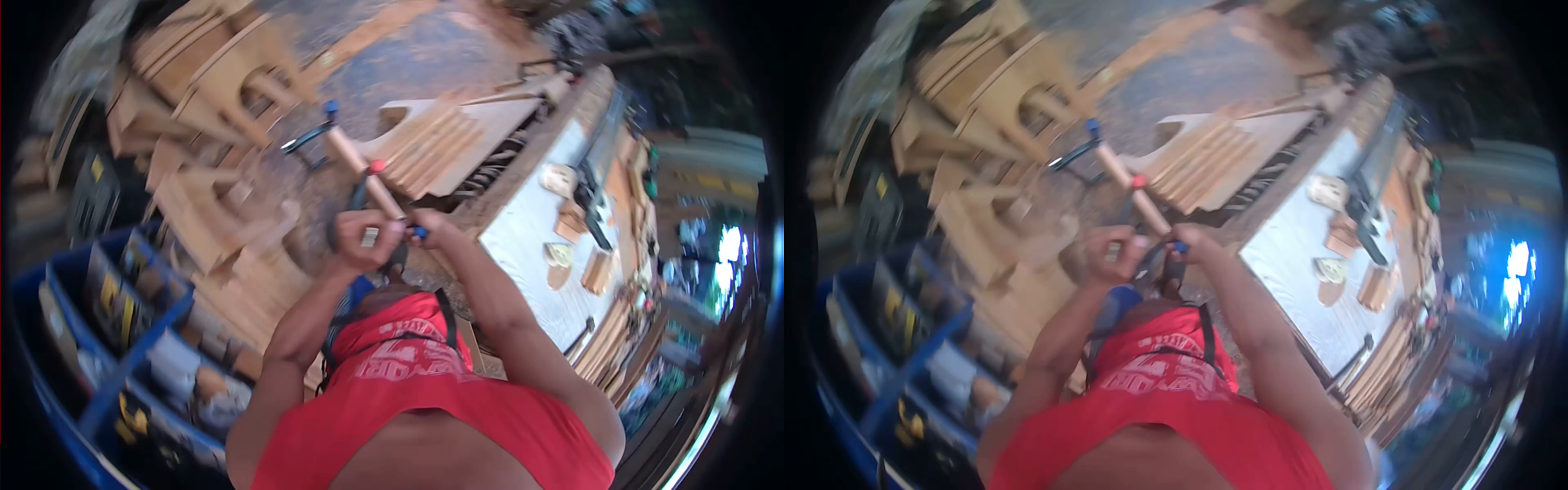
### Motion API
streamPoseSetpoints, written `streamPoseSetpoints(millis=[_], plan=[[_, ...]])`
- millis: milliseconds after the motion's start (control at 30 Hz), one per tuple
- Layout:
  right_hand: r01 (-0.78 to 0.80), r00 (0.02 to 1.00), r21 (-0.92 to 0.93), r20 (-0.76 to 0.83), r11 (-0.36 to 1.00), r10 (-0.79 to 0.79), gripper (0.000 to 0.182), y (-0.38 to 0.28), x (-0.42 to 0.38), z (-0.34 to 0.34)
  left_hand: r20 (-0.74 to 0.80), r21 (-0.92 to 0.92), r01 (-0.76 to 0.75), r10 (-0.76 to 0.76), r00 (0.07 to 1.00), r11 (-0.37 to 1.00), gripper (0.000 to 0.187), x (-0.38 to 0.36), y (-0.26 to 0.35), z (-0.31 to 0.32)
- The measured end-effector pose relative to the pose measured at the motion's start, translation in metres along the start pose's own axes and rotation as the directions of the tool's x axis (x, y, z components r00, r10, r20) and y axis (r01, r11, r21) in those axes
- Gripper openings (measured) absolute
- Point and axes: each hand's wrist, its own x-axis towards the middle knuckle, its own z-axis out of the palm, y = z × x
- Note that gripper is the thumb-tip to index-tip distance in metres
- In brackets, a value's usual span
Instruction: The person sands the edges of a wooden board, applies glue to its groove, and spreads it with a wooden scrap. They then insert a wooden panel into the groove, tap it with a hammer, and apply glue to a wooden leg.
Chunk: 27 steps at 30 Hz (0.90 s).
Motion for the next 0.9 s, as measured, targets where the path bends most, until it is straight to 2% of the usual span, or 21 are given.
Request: streamPoseSetpoints(millis=[33, 100, 133, 167, 200, 233, 267, 300, 333, 367, 433, 500, 533, 633, 667, 733, 767, 800, 867, 900], plan=[[0.026, 0.999, -0.011, -0.028, 1.0, -0.026, 0.01, -0.009, -0.001, 0.014, -0.025, 0.001, 0.018, -0.018, 1.0, 1.0, 0.035, 0.007, -0.014, -0.001], [0.012, 1.0, 0.009, -0.001, 1.0, -0.012, 0.011, -0.013, 0.024, 0.019, 0.076, 0.003, 0.146, -0.146, 0.986, 0.989, 0.039, 0.016, -0.037, -0.021], [0.003, 1.0, 0.053, 0.007, 0.999, -0.003, 0.012, -0.02, 0.028, 0.015, 0.197, 0.02, 0.226, -0.225, 0.954, 0.974, 0.041, 0.027, -0.044, -0.027], [-0.015, 1.0, 0.09, 0.024, 0.996, 0.013, 0.012, -0.023, 0.031, 0.012, 0.202, 0.018, 0.204, -0.204, 0.958, 0.979, 0.042, 0.032, -0.047, -0.023], [-0.041, 0.998, 0.122, 0.048, 0.992, 0.036, 0.013, -0.024, 0.032, 0.013, 0.202, 0.024, 0.188, -0.189, 0.961, 0.982, 0.042, 0.035, -0.046, -0.02], [0.028, 0.999, 0.042, -0.019, 0.999, -0.027, 0.011, -0.027, 0.016, 0.019, 0.194, 0.035, 0.169, -0.173, 0.966, 0.985, 0.043, 0.038, -0.044, -0.018], [0.09, 0.993, -0.048, -0.074, 0.995, -0.094, 0.012, -0.029, -0.003, 0.023, 0.165, 0.04, 0.221, -0.225, 0.96, 0.974, 0.041, 0.032, -0.05, -0.015], [0.151, 0.979, -0.143, -0.119, 0.978, -0.168, 0.014, -0.031, -0.017, 0.026, 0.085, 0.049, 0.241, -0.244, 0.966, 0.969, 0.039, 0.028, -0.051, -0.012], [0.194, 0.969, -0.163, -0.121, 0.967, -0.215, 0.022, -0.031, -0.012, 0.022, 0.005, 0.057, 0.256, -0.257, 0.966, 0.965, 0.038, 0.026, -0.05, -0.006], [0.286, 0.909, -0.413, -0.169, 0.864, -0.382, 0.023, -0.026, -0.008, 0.016, -0.07, 0.063, 0.273, -0.268, 0.961, 0.96, 0.036, 0.023, -0.049, -0.003], [0.32, 0.702, -0.817, -0.135, 0.48, -0.699, 0.028, -0.028, -0.05, 0.026, -0.201, 0.11, 0.305, -0.28, 0.939, 0.946, 0.033, 0.013, -0.054, -0.001], [0.543, 0.465, -0.775, -0.042, 0.322, -0.885, 0.031, -0.021, -0.086, 0.027, -0.337, 0.14, 0.364, -0.301, 0.892, 0.921, 0.035, -0.004, -0.066, 0.001], [0.628, 0.327, -0.745, -0.012, 0.227, -0.945, 0.033, -0.018, -0.101, 0.022, -0.392, 0.127, 0.486, -0.407, 0.825, 0.864, 0.039, -0.007, -0.07, -0.004], [0.496, -0.045, -0.865, 0.058, -0.073, -0.997, 0.026, -0.02, -0.128, -0.007, -0.363, 0.073, 0.553, -0.494, 0.79, 0.83, 0.042, -0.012, -0.087, -0.024], [0.416, -0.087, -0.904, 0.066, -0.097, -0.994, 0.023, -0.023, -0.13, -0.02, -0.387, 0.071, 0.527, -0.464, 0.797, 0.847, 0.044, -0.007, -0.086, -0.027], [0.289, -0.175, -0.948, 0.085, -0.133, -0.981, 0.016, -0.034, -0.129, -0.042, -0.482, -0.091, 0.55, -0.52, 0.705, 0.83, 0.044, 0.011, -0.095, -0.033], [0.291, -0.171, -0.947, 0.088, -0.135, -0.981, 0.016, -0.032, -0.128, -0.044, -0.523, -0.169, 0.552, -0.549, 0.652, 0.817, 0.045, 0.021, -0.099, -0.037], [0.295, -0.173, -0.945, 0.092, -0.141, -0.981, 0.016, -0.034, -0.128, -0.043, -0.508, -0.223, 0.496, -0.534, 0.676, 0.839, 0.044, 0.042, -0.086, -0.037], [0.325, -0.191, -0.928, 0.125, -0.182, -0.974, 0.015, -0.038, -0.125, -0.05, -0.564, -0.158, 0.507, -0.5, 0.658, 0.847, 0.043, 0.07, -0.109, -0.052], [0.355, -0.2, -0.921, 0.093, -0.16, -0.975, 0.015, -0.036, -0.126, -0.053, -0.584, -0.128, 0.53, -0.496, 0.643, 0.838, 0.042, 0.078, -0.119, -0.059]])
